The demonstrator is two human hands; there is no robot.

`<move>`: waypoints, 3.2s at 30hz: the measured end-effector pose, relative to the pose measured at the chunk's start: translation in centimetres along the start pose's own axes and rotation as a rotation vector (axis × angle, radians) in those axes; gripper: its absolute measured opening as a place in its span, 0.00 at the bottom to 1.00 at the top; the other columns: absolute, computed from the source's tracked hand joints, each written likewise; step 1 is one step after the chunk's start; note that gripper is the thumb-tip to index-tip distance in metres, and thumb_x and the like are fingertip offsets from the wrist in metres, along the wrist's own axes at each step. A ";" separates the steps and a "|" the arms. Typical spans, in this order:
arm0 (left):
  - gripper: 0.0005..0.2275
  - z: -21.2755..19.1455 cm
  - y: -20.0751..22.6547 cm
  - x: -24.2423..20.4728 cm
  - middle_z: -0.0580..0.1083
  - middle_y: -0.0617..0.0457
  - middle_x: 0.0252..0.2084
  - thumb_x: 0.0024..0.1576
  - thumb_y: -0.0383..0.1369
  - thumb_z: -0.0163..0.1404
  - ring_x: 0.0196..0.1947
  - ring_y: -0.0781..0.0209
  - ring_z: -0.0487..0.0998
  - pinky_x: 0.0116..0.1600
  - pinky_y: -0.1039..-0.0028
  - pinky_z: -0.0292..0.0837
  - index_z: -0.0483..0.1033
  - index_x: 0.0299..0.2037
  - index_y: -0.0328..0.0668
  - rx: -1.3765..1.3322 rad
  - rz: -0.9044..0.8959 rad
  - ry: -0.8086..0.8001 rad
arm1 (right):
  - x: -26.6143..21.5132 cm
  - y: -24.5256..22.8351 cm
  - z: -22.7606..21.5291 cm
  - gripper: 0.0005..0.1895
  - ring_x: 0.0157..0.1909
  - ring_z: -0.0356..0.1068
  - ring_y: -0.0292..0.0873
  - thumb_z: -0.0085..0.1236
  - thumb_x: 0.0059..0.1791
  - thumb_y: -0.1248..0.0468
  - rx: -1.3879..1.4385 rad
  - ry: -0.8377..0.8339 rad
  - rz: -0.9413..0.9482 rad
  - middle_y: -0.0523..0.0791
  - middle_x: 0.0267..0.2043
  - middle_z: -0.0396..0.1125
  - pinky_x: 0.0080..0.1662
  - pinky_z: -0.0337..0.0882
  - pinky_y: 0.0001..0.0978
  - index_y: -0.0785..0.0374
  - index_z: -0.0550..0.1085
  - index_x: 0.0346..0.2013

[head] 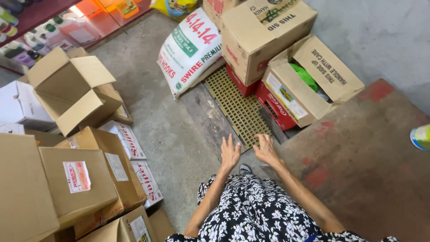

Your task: Packing several small white bags into cardboard boxes and moving boxes.

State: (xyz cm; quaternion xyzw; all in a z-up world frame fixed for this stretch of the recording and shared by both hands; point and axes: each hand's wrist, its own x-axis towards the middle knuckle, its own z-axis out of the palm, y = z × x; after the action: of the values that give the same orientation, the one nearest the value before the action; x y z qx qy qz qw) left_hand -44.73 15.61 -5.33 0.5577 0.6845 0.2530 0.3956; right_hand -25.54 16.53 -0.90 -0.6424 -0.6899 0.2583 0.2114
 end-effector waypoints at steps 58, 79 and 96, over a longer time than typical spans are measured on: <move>0.34 -45.9 -15.6 -25.1 0.33 0.33 0.79 0.66 0.48 0.44 0.78 0.26 0.34 0.71 0.31 0.35 0.44 0.77 0.43 0.099 -0.572 1.462 | 4.4 -59.5 24.1 0.34 0.75 0.48 0.67 0.55 0.54 0.52 0.234 -0.600 -1.222 0.63 0.76 0.47 0.70 0.53 0.57 0.62 0.59 0.71; 0.40 -69.8 -14.4 -24.6 0.39 0.40 0.81 0.64 0.54 0.43 0.81 0.38 0.38 0.71 0.29 0.28 0.37 0.79 0.42 0.168 -0.492 1.715 | 25.7 -93.3 35.8 0.39 0.75 0.54 0.52 0.49 0.59 0.45 0.973 -0.735 -0.930 0.57 0.75 0.53 0.73 0.57 0.44 0.67 0.52 0.74; 0.60 -68.7 -11.4 -25.4 0.50 0.33 0.77 0.41 0.50 0.69 0.73 0.34 0.57 0.65 0.32 0.40 0.36 0.76 0.36 0.062 -0.584 1.768 | 25.1 -99.9 34.0 0.30 0.61 0.57 0.47 0.48 0.60 0.40 1.247 -0.831 -1.027 0.46 0.55 0.58 0.70 0.58 0.53 0.62 0.65 0.61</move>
State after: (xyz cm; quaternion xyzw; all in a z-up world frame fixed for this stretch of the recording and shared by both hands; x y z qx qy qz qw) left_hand -106.04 -5.18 30.68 -0.0219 0.8567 0.4579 -0.2365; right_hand -126.52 34.49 34.43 0.1198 -0.6471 0.6697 0.3441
